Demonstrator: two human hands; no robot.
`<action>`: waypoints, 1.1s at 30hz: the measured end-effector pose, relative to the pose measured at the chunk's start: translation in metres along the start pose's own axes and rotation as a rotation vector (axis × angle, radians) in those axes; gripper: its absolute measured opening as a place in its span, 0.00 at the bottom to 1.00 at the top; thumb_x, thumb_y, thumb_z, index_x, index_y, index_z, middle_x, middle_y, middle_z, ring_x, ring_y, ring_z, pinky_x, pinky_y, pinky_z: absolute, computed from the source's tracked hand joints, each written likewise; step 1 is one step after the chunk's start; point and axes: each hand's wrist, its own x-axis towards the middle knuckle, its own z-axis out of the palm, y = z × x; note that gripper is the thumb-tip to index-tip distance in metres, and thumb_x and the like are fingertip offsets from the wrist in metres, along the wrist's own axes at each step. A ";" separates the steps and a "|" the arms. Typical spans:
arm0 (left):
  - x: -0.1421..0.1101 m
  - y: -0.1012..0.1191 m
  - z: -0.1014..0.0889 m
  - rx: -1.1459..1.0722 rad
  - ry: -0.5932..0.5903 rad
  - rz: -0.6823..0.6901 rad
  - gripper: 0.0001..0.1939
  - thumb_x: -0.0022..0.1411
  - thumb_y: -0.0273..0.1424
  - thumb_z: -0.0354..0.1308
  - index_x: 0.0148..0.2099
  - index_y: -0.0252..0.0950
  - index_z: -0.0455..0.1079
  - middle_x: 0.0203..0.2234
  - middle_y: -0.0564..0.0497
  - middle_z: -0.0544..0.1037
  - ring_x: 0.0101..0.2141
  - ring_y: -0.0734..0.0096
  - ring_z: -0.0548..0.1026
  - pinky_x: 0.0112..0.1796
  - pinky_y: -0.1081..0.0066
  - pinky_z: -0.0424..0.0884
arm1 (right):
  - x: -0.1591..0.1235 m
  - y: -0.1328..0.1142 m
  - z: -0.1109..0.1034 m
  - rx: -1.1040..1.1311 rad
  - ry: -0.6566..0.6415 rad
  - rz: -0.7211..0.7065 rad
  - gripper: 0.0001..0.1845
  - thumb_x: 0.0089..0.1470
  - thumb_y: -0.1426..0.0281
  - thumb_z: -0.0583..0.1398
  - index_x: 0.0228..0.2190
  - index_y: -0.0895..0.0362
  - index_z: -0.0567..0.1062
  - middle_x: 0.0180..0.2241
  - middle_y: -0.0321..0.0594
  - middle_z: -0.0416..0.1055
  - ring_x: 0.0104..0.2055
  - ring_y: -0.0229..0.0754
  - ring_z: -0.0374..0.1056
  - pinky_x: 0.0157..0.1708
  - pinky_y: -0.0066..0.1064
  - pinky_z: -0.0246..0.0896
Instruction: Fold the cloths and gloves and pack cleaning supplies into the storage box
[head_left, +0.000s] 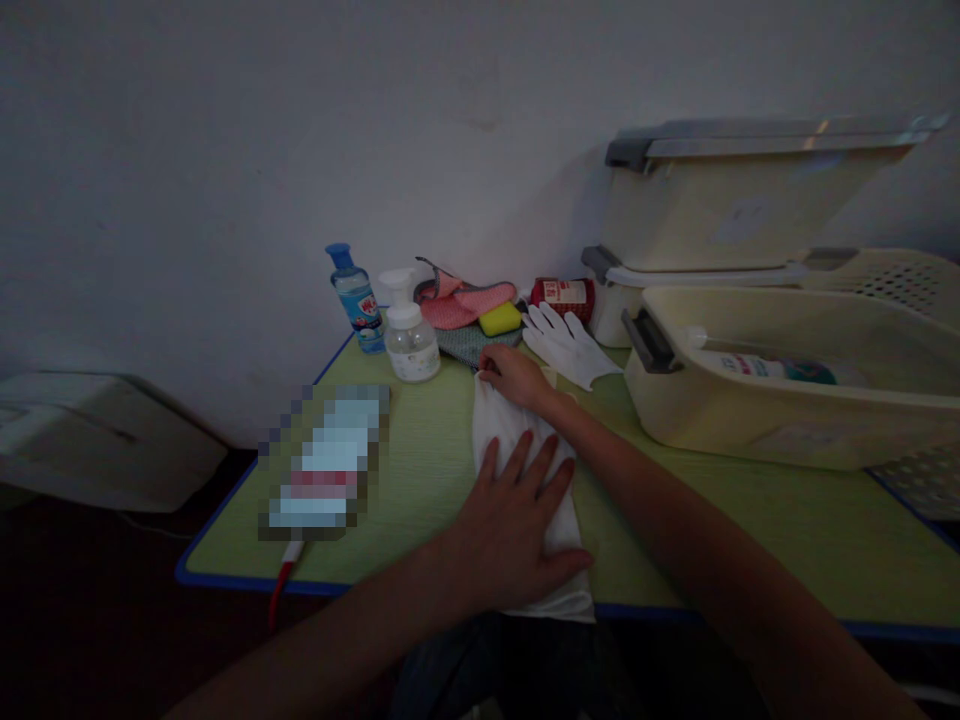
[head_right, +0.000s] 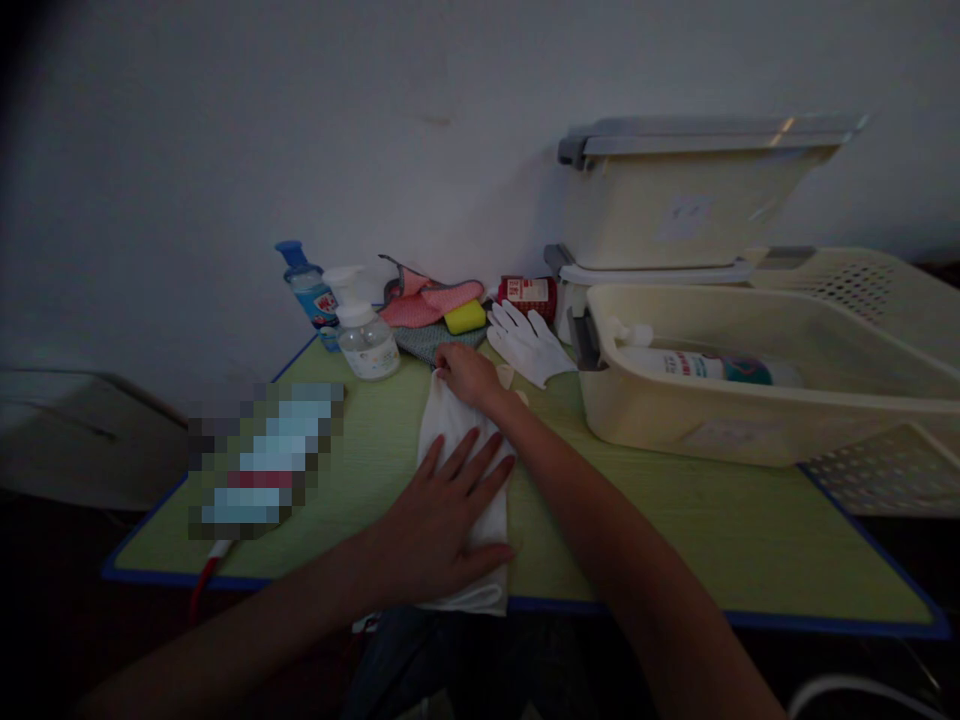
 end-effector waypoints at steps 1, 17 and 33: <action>0.000 0.000 0.000 0.001 0.001 0.000 0.40 0.59 0.55 0.37 0.64 0.34 0.42 0.64 0.40 0.42 0.62 0.48 0.38 0.56 0.42 0.41 | 0.001 0.002 0.000 0.013 -0.006 -0.006 0.03 0.47 0.77 0.60 0.27 0.59 0.71 0.28 0.37 0.68 0.30 0.36 0.62 0.29 0.26 0.52; -0.001 -0.001 -0.002 -0.034 -0.005 -0.002 0.39 0.59 0.55 0.36 0.64 0.35 0.42 0.64 0.43 0.42 0.62 0.49 0.38 0.57 0.43 0.40 | 0.009 -0.009 -0.024 0.013 -0.015 -0.058 0.10 0.52 0.78 0.54 0.31 0.62 0.75 0.33 0.45 0.74 0.35 0.42 0.69 0.36 0.30 0.59; 0.000 0.000 0.001 -0.010 0.008 0.003 0.39 0.59 0.54 0.37 0.64 0.33 0.43 0.64 0.40 0.42 0.62 0.49 0.37 0.56 0.42 0.42 | -0.031 -0.012 -0.014 -0.217 -0.405 -0.119 0.30 0.60 0.56 0.43 0.60 0.57 0.51 0.63 0.44 0.41 0.64 0.52 0.36 0.59 0.55 0.32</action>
